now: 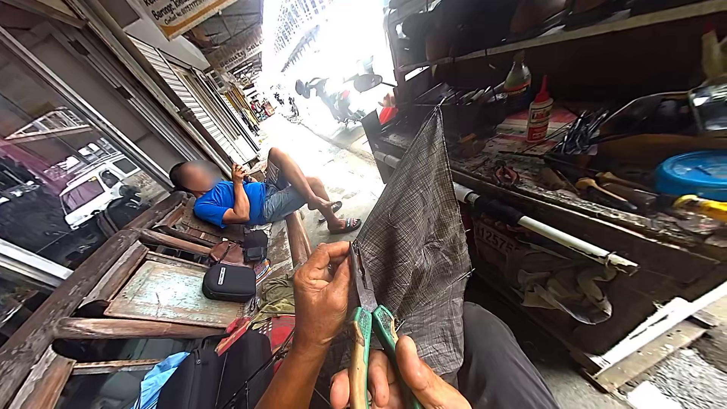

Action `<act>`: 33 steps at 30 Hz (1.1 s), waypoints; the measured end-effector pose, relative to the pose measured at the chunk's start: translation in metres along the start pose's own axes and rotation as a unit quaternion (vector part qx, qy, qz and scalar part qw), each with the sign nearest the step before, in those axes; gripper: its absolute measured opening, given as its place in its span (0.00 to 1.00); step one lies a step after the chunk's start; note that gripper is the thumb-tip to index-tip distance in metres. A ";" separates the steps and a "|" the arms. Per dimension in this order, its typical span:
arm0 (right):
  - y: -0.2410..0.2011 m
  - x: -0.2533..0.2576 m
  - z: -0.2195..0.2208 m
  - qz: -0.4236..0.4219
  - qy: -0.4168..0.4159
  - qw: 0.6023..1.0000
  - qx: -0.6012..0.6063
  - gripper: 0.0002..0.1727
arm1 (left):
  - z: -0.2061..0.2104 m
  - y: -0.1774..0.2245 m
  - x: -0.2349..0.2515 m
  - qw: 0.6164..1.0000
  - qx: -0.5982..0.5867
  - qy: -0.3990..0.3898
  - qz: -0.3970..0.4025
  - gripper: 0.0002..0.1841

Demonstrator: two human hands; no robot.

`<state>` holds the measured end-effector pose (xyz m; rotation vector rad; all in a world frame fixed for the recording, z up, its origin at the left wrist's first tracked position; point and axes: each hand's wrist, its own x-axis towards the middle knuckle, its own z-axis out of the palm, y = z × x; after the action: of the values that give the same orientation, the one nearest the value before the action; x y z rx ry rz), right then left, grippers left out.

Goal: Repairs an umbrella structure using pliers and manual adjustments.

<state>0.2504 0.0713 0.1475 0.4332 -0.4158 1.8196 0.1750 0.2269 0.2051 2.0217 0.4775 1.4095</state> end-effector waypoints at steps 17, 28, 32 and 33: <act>0.001 0.002 0.001 0.011 0.022 0.997 0.067 0.23 | 0.003 -0.002 -0.003 1.000 0.021 0.007 0.002 0.08; -0.004 0.001 -0.004 0.030 -0.001 0.997 0.075 0.19 | 0.002 -0.003 -0.003 1.000 -0.007 0.009 -0.005 0.08; -0.004 0.003 -0.009 0.036 -0.009 0.996 0.081 0.18 | -0.001 -0.002 -0.001 1.000 -0.017 0.004 -0.016 0.08; -0.004 0.003 -0.011 0.036 -0.013 0.996 0.079 0.18 | -0.002 -0.002 -0.001 1.000 -0.021 0.001 -0.018 0.08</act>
<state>0.2526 0.0803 0.1402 0.5571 -0.3095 1.9264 0.1730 0.2286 0.2034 1.9685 0.4776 1.3901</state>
